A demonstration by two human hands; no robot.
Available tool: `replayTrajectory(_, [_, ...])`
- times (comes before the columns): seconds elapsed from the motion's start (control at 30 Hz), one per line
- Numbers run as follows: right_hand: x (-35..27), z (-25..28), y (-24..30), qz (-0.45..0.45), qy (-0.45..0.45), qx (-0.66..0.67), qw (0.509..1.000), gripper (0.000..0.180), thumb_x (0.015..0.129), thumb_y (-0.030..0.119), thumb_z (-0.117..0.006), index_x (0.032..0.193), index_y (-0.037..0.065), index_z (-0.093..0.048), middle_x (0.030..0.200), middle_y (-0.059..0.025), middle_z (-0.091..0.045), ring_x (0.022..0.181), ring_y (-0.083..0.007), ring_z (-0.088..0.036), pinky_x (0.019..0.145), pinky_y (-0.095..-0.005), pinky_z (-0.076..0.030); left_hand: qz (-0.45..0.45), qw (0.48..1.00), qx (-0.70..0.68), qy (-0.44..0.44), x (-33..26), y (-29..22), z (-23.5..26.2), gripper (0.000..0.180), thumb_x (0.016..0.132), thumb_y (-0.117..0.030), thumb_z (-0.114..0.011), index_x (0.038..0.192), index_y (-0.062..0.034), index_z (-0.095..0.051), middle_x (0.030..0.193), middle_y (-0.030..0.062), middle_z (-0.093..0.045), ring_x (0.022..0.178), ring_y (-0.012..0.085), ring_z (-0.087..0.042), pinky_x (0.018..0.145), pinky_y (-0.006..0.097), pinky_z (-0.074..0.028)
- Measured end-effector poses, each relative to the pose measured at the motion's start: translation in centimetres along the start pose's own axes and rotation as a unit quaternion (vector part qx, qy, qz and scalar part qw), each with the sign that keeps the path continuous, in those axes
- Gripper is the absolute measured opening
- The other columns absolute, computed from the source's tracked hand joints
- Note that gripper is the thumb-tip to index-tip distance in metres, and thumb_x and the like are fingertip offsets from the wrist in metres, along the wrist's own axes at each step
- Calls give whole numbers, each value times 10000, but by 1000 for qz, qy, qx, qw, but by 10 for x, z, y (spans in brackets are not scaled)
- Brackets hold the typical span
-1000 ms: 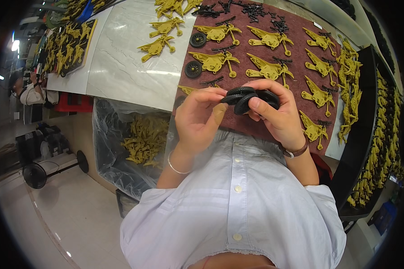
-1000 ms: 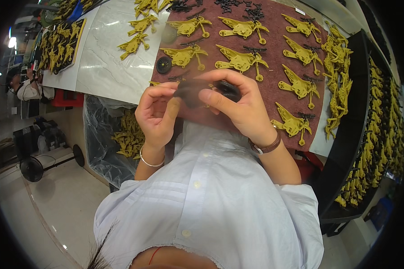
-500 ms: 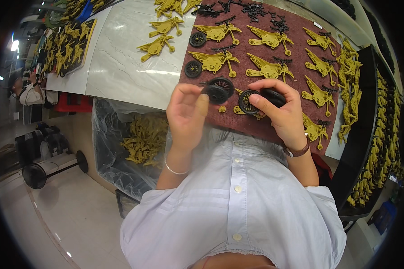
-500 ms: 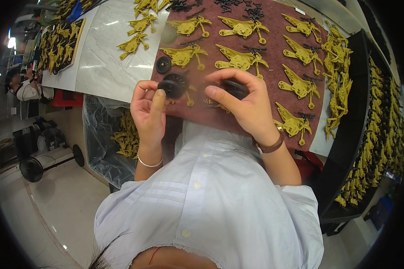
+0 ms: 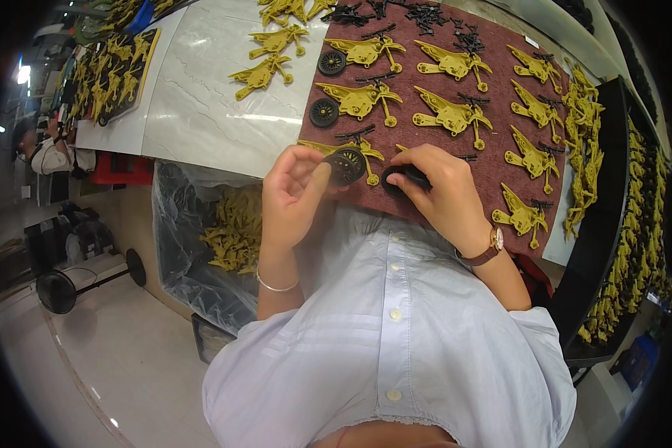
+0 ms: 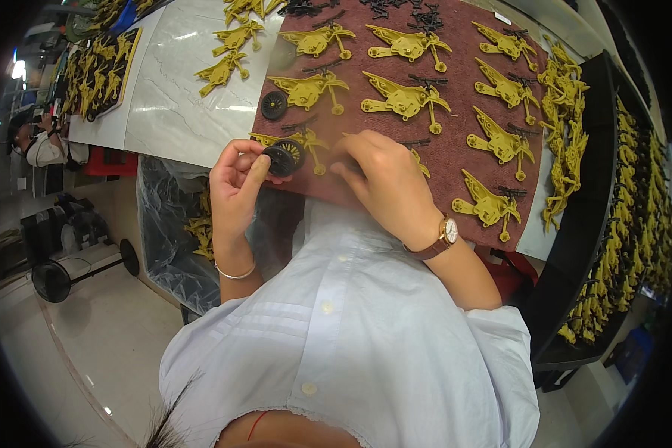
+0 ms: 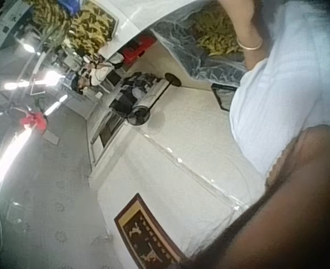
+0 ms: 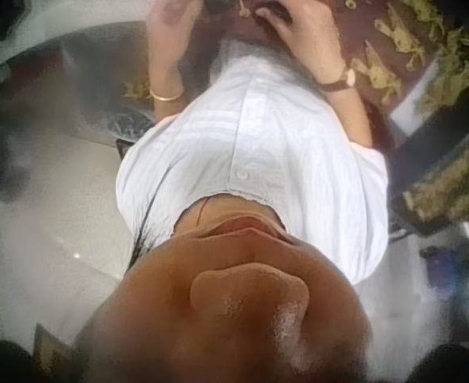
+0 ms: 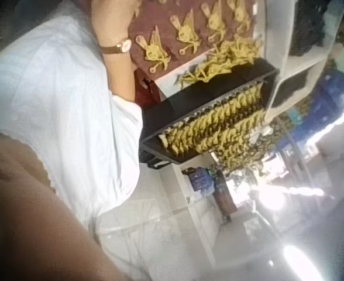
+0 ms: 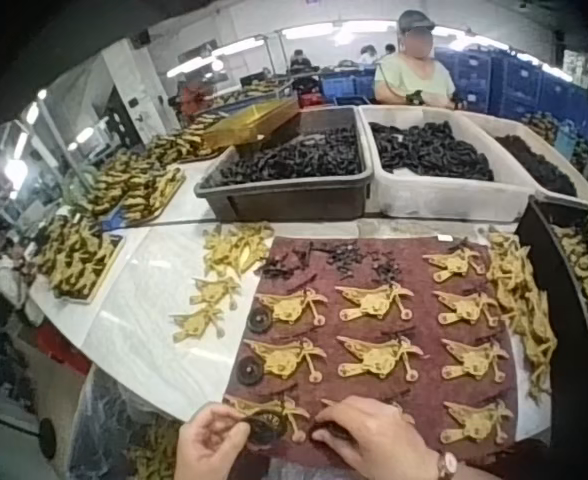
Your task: The person assembles small yellow toy motorcycles by hand, attaching wheels and other small plastic components from a container onto a plastic frame.
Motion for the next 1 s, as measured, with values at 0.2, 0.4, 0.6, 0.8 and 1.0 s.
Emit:
replayTrajectory(0.2, [2,1,-1,10,-29,-19,999,123,777,68,-709,870,26,-640,817,-112,-590,730,-308,-603,644,-383,-493,5,1000,7,-11,2,6,1,115,939,-22,-583,1042,6,-540,978,64,-661,869,89,-633,727,231,-543])
replayTrajectory(0.4, [9,-6,9,8,-8,33,999,146,801,101,-714,900,13,-651,818,-114,-595,691,-307,-600,611,-379,-491,-20,1000,11,-11,1,3,0,120,937,-6,-580,1049,12,-542,982,59,-660,888,78,-617,761,215,-508])
replayTrajectory(0.6, [16,-15,11,31,-27,44,998,216,799,137,-744,944,-5,-671,837,-116,-631,749,-271,-626,656,-338,-496,-63,997,-14,-29,-2,-4,1,126,932,10,-579,1052,13,-541,986,74,-669,882,82,-623,760,207,-494])
replayTrajectory(0.8, [16,-17,18,17,5,-134,991,229,768,151,-703,956,41,-634,881,-130,-567,871,-302,-601,717,-397,-519,-80,985,-22,-151,4,0,35,135,946,-42,-583,1064,3,-536,960,86,-682,862,96,-635,787,225,-508])
replayTrajectory(1.0, [17,-24,8,24,0,-185,982,228,736,136,-710,922,30,-632,845,-114,-568,838,-291,-598,684,-393,-513,-60,985,-94,-127,11,6,44,150,951,-64,-584,1074,-5,-523,975,111,-688,889,133,-654,829,289,-535])
Point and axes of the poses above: each hand's wrist, its own x-axis towards the middle knuckle, its own z-axis out of the back of the hand, y = z × x, the point moved 2 cm from there along x, towards the middle knuckle
